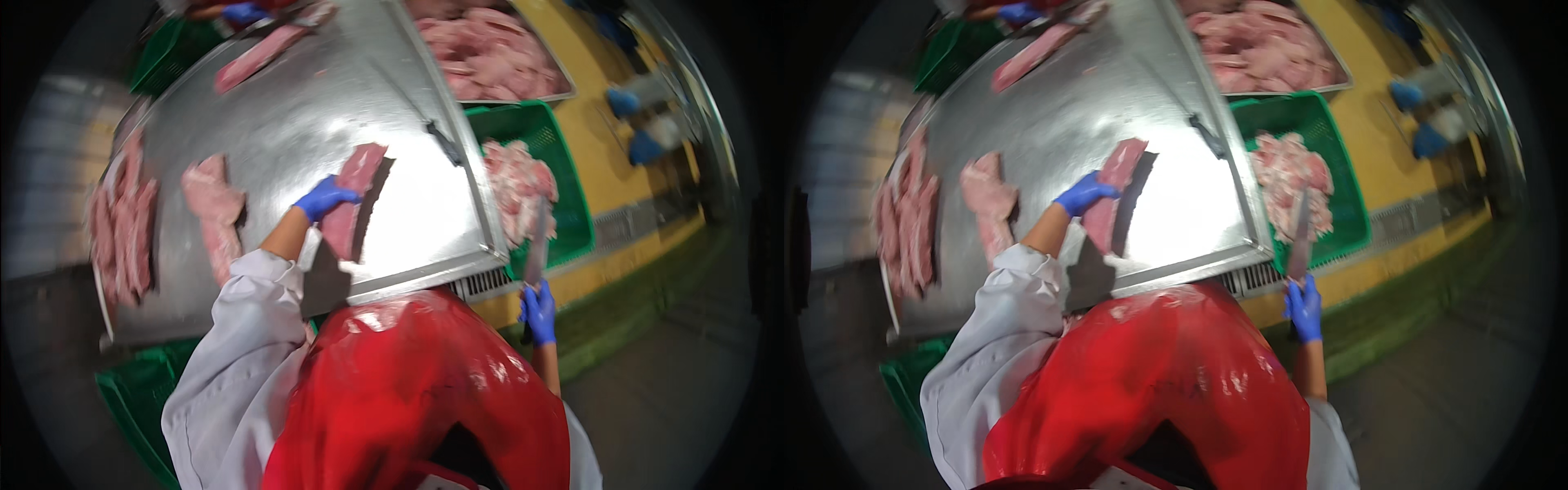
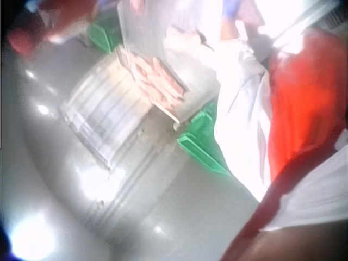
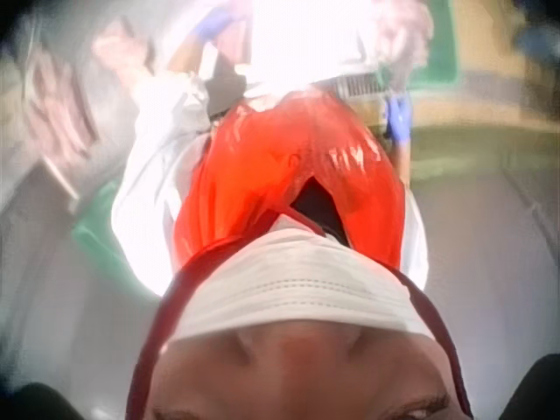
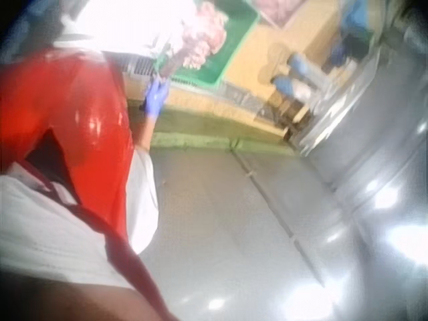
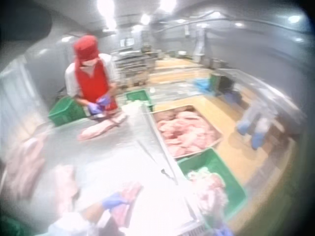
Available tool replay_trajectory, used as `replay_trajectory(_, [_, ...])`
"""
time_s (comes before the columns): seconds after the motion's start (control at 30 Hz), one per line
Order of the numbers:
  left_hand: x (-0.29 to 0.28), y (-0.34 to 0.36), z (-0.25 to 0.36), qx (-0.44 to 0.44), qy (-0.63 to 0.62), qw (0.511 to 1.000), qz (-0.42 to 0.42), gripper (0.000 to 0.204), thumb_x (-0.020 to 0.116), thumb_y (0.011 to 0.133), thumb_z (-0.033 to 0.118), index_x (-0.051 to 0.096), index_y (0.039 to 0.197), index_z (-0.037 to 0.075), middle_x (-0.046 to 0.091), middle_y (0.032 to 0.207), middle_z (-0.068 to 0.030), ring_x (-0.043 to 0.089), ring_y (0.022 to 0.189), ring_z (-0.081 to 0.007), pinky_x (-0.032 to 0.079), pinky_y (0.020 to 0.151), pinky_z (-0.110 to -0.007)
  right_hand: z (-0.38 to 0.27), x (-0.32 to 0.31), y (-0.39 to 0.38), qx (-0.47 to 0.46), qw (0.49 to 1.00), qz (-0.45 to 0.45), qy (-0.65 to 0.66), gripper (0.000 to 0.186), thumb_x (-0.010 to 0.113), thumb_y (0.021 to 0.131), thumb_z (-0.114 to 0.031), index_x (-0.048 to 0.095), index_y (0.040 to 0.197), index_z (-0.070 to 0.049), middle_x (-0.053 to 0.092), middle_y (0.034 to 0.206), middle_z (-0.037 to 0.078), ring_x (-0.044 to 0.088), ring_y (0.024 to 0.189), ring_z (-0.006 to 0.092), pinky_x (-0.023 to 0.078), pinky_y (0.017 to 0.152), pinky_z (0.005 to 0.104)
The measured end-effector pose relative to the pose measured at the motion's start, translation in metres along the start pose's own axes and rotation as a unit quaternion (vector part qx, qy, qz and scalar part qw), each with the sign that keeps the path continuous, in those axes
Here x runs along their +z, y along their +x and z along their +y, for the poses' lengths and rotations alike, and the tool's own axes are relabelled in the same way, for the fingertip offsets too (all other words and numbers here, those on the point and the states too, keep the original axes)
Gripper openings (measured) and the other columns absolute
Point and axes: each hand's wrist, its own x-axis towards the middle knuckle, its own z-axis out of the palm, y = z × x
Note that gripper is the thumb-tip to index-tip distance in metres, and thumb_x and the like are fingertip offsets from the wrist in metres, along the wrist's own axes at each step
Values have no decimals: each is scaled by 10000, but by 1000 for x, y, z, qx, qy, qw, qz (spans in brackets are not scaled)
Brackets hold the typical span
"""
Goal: The person trims fat and connective tissue from large cuts of raw meat using a knife on a stainless steel table. Trimmed pieces are placed into a green basket while the cleaned meat is set aside on the table.
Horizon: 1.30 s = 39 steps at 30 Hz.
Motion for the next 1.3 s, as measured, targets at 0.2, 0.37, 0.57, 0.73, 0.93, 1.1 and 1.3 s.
replay_trajectory(0.2, [75, -3, 138, 282, -266, 921, -38, 686, 761, 854, 269, 441, 1418, 45, 582, 1278, -137, 563, 1207, -226, 436, 1061, -348, 15, 3, 41, -17, 998, -50, 45, 120, 559, 1007, -147, 538, 1071, -48, 563, 716, 10, 468, 492, 56, 418, 404, 236])
replay_trajectory(0.37, [-72, -10, 156, 331, 79, 854, 395, 1051, 853, 711, 471, 322, 1489, 4, 461, 1430, -209, 500, 1277, -323, 462, 1010, -390, -34, 56, 104, -128, 985, -68, -98, 154, 578, 1001, -130, 542, 1105, -23, 570, 705, 12, 470, 500, 64, 404, 403, 247])
replay_trajectory(0.57, [-282, -100, -61, -257, 57, 623, 736, 753, 796, 756, 403, 528, 1302, -41, 569, 1316, -191, 588, 1168, -330, 482, 1005, -433, -62, 114, 52, -79, 992, -76, -62, 117, 599, 992, -126, 514, 987, -46, 567, 718, 24, 493, 505, 71, 416, 395, 244])
replay_trajectory(0.73, [-425, -121, -198, 48, -383, 775, 500, 520, 741, 811, 229, 608, 1244, -26, 657, 1223, -171, 624, 1118, -338, 497, 1001, -432, -62, 159, 21, -76, 984, -121, -106, 146, 592, 989, -124, 482, 920, -57, 570, 707, 40, 501, 486, 72, 419, 381, 243])
replay_trajectory(0.93, [-381, -107, -150, 195, -590, 761, 189, 448, 707, 813, 198, 629, 1188, -35, 667, 1170, -219, 650, 1060, -342, 512, 999, -444, -62, 188, -28, -52, 987, -80, -129, 172, 601, 984, -153, 478, 908, -61, 570, 685, 40, 510, 486, 73, 416, 380, 245])
replay_trajectory(1.1, [-322, -95, -37, 295, -392, 843, 220, 492, 720, 772, 139, 596, 1220, -23, 662, 1145, -143, 633, 1084, -283, 518, 969, -411, -80, 212, -31, -56, 986, -62, -147, 203, 611, 983, -172, 465, 884, -72, 575, 682, 45, 508, 480, 74, 416, 383, 248])
replay_trajectory(1.3, [-183, -134, 40, 515, 147, 825, 180, 489, 735, 702, -1, 583, 1166, 22, 612, 1117, -59, 604, 1021, -206, 504, 899, -339, -81, 203, -22, -81, 995, -19, -55, 182, 604, 992, -148, 463, 903, -76, 598, 732, 48, 510, 481, 79, 420, 385, 246])
